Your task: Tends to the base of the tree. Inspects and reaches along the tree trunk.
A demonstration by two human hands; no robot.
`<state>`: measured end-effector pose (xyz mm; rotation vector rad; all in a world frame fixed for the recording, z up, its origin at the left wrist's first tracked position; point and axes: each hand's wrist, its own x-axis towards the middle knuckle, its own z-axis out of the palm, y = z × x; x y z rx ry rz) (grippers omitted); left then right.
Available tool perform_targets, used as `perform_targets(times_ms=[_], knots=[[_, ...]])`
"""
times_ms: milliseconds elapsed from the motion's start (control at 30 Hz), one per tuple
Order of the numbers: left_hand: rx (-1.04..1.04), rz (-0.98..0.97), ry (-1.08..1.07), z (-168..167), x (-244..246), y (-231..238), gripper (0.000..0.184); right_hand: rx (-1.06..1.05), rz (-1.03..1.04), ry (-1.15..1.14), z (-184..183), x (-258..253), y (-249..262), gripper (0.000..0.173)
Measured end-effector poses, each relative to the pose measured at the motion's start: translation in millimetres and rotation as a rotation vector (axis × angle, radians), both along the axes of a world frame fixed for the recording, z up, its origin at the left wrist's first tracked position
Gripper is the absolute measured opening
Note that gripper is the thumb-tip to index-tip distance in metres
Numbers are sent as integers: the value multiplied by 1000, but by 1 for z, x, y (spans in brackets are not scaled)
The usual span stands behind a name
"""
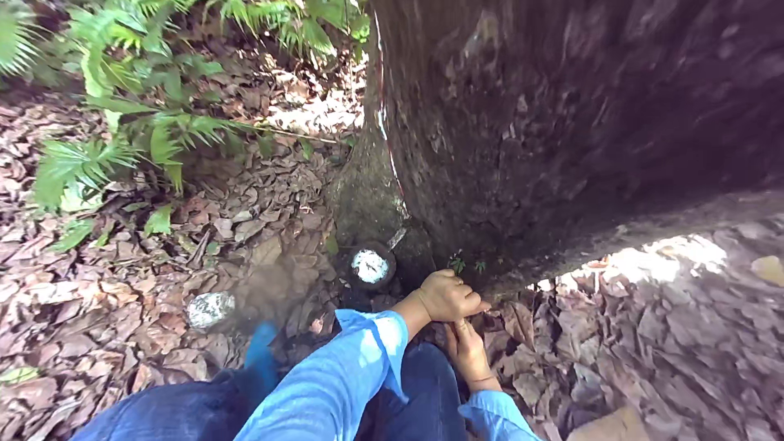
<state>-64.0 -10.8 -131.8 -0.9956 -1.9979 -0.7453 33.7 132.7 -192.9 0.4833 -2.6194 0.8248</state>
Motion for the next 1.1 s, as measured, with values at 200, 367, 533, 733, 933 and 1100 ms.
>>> perform_targets(times_ms=[200,367,533,733,933,1100], knots=[[41,16,28,-3,-5,3,42,16,8,0,0,-6,6,34],[53,32,48,3,-18,0,43,-1,18,7,3,-20,1,35],[43,50,61,13,-25,-9,43,-41,16,-5,7,-29,-13,35],[36,56,57,22,-30,-13,44,-47,16,-42,16,-35,-16,36],[34,80,83,28,-34,-13,44,-14,12,-54,31,-38,-15,38],[-71,100,-13,31,-27,-16,40,-76,-12,-178,34,-29,-27,42]])
